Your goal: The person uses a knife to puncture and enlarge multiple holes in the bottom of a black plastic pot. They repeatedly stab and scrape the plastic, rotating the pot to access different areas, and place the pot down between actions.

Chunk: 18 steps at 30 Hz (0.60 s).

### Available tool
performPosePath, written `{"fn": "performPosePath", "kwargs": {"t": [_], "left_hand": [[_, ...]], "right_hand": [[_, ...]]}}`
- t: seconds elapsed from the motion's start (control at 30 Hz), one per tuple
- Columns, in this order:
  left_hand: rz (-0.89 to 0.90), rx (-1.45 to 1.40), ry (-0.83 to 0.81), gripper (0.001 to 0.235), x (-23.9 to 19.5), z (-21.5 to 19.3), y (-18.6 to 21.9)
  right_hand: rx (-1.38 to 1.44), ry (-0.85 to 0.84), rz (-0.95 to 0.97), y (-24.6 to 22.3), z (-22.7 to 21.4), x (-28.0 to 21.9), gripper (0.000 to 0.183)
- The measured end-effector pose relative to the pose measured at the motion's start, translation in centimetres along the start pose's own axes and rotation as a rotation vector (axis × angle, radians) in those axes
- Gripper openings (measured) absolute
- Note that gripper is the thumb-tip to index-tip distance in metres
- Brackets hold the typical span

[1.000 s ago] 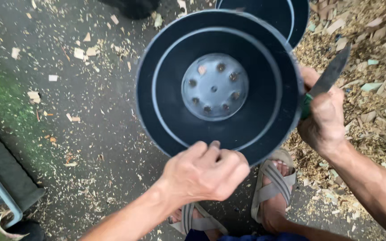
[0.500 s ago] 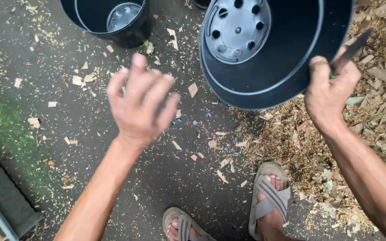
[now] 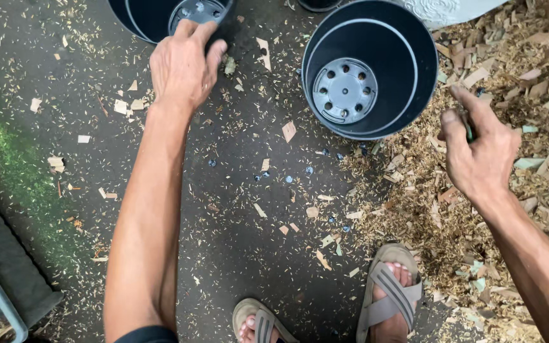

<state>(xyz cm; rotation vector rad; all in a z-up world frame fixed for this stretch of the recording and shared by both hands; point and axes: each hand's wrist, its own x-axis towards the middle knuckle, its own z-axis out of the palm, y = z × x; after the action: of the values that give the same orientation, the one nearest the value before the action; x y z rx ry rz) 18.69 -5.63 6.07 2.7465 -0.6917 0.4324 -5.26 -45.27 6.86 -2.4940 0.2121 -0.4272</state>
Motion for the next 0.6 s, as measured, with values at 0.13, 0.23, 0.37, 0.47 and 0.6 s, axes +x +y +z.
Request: {"fn": "performPosePath", "kwargs": {"t": [0.13, 0.23, 0.37, 0.47, 0.6], "left_hand": [[0.015, -0.071, 0.014, 0.027, 0.5, 1.4, -1.1], [-0.031, -0.025, -0.030, 0.012, 1.0, 2.4, -1.7], [-0.203, -0.229, -0.032, 0.013, 2.2, 2.8, -3.1], [-0.416, -0.428, -0.093, 0.015, 3.1, 2.6, -4.2], [-0.362, -0.435, -0.008, 0.013, 2.9, 3.2, -4.1]], "right_hand": [[-0.112, -0.042, 0.103, 2.2, -0.4, -1.0, 0.041], [-0.120, -0.039, 0.094, 3.4, -0.8, -1.2, 0.032], [-0.010, -0.032, 0.047, 4.1, -0.9, -1.7, 0.030], [0.022, -0.045, 0.072, 4.2, -0.6, -1.7, 0.032], [-0.006, -0.082, 0.082, 3.9, 0.3, -1.4, 0.036]]}}
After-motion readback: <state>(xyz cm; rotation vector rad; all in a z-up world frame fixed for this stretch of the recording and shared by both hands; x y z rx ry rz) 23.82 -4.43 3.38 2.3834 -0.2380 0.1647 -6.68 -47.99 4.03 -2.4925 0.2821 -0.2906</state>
